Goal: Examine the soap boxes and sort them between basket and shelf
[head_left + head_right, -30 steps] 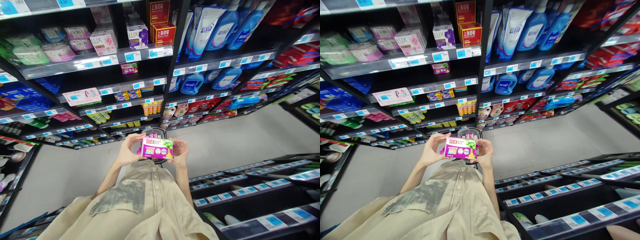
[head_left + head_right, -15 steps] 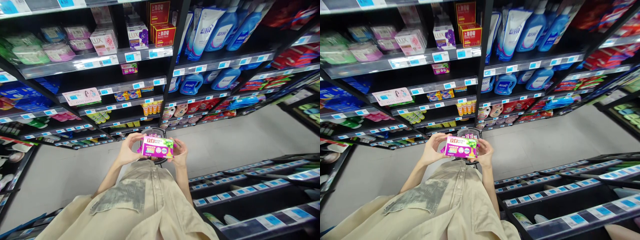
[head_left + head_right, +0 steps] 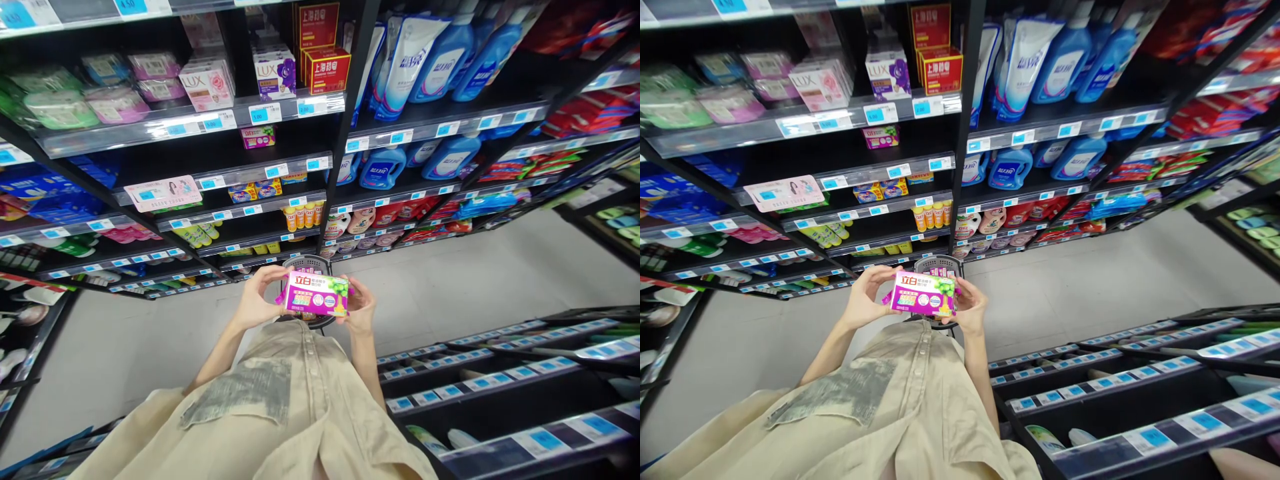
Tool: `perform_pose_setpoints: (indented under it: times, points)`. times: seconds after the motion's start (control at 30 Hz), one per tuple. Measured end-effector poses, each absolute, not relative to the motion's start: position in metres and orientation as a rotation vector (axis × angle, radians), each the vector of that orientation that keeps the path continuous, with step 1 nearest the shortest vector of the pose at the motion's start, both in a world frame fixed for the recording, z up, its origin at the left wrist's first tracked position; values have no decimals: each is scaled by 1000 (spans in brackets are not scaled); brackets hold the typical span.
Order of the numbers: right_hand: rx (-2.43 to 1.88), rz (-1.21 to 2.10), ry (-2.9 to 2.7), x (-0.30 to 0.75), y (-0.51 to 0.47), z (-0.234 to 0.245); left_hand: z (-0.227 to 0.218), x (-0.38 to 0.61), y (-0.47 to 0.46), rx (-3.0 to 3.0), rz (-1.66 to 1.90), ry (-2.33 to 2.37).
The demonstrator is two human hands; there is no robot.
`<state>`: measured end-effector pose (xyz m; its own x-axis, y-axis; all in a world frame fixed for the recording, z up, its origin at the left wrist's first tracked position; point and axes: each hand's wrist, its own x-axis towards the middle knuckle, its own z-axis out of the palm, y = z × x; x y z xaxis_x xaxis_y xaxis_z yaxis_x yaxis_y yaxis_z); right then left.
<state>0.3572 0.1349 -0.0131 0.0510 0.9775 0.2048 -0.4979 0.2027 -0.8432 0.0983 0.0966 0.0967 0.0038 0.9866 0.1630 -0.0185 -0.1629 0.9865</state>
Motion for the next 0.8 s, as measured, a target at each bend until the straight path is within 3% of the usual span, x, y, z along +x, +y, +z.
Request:
perform_pose_setpoints:
  times: [0.57,0.8]
  points:
    - [-646,1154,-1011,353,139,11,89,106,101,1461,1307,1148]
    - [-750,1097,-1124,349,133,28,73,131,91,1542,1098,1189]
